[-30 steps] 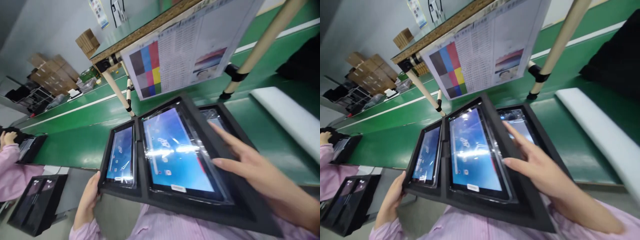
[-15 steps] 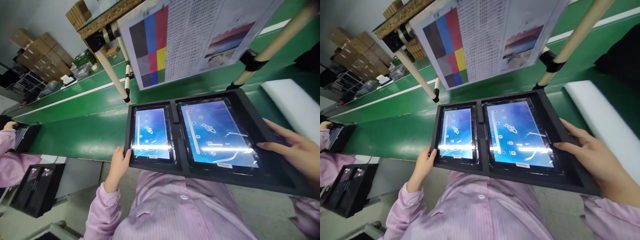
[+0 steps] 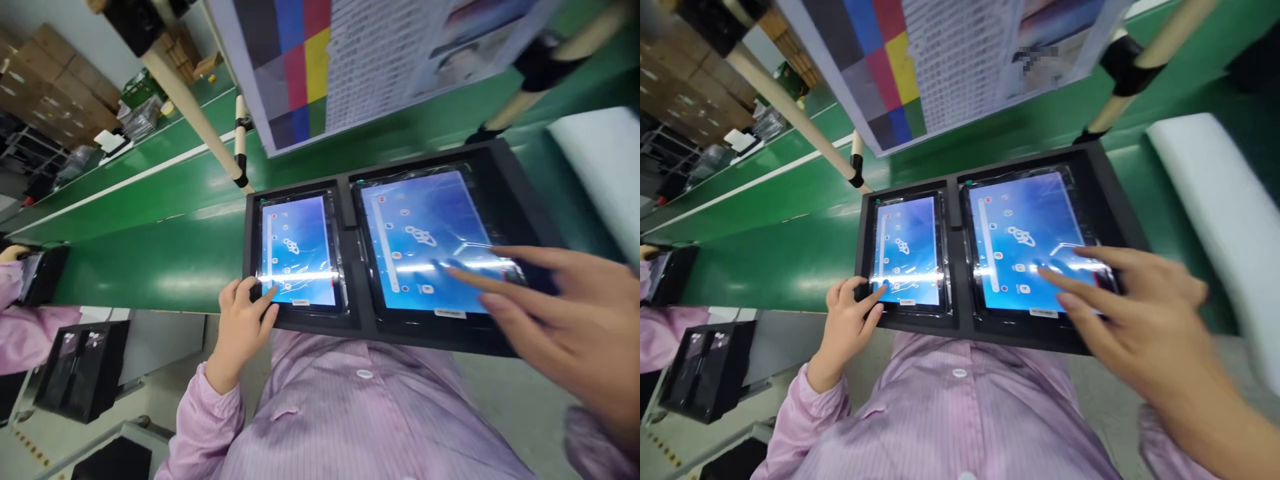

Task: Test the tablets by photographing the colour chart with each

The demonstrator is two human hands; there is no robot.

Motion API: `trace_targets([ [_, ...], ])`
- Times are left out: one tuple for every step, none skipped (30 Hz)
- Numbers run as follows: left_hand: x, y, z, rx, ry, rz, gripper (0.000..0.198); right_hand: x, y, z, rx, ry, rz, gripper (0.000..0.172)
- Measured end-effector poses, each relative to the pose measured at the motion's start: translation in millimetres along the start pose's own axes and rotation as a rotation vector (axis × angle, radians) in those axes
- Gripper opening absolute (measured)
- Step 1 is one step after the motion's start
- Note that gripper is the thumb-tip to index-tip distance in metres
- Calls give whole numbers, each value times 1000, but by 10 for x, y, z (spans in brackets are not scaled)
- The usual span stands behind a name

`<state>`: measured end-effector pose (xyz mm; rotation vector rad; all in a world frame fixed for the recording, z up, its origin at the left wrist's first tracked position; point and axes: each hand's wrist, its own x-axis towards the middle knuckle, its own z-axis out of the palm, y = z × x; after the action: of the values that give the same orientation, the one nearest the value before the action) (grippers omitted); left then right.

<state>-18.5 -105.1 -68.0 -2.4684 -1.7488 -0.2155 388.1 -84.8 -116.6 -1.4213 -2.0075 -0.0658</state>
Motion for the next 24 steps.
trace_targets([
  [-5,-15,23,-10,20,-3,35,48,-124,-14,12,13,-103,45],
  [-4,-33,50,-26,50,-16,36,88,-227,-17,4,30,-162,42],
  [5,-51,81,-47,85,-44,37,116,-308,-12,-3,33,-189,40],
  [22,-64,114,-75,120,-84,37,129,-367,-1,-15,37,-180,39],
  [47,-73,151,-108,150,-128,38,129,-408,14,-28,33,-155,38],
  [77,-76,189,-146,176,-171,39,118,-434,29,-38,17,-125,37],
  [109,-74,228,-189,197,-210,41,102,-448,41,-48,-11,-100,37],
  [139,-70,266,-229,215,-242,43,84,-453,48,-57,-37,-88,37],
  [165,-65,300,-264,230,-272,45,70,-452,50,-62,-61,-88,37],
  [185,-62,330,-292,241,-301,47,60,-444,46,-58,-73,-93,37],
  [198,-61,354,-315,247,-333,49,56,-432,37,-41,-61,-100,37],
  [205,-61,372,-334,246,-365,50,56,-416,23,-15,-27,-101,37],
  [206,-64,384,-351,240,-399,52,58,-397,7,20,19,-90,37],
  [204,-66,391,-364,234,-429,53,60,-378,-7,52,71,-64,38],
  [201,-68,393,-378,226,-452,53,61,-360,-19,74,120,-22,39],
  [200,-68,393,-390,218,-468,53,59,-346,-25,88,173,29,39],
  [201,-67,393,-402,209,-477,53,55,-336,-27,96,216,84,40],
  [204,-65,392,-413,198,-480,53,50,-332,-24,104,249,135,39],
  [210,-63,392,-422,185,-482,53,45,-332,-17,116,276,169,38],
  [217,-60,393,-429,168,-484,54,41,-336,-10,129,292,184,37],
  [224,-59,395,-434,151,-488,54,39,-342,-3,140,301,183,37],
  [230,-58,398,-437,139,-494,55,38,-349,2,145,302,176,36],
  [234,-58,401,-439,133,-501,54,40,-356,4,144,303,165,34],
  [236,-58,403,-443,134,-505,54,41,-362,3,136,305,156,33],
])
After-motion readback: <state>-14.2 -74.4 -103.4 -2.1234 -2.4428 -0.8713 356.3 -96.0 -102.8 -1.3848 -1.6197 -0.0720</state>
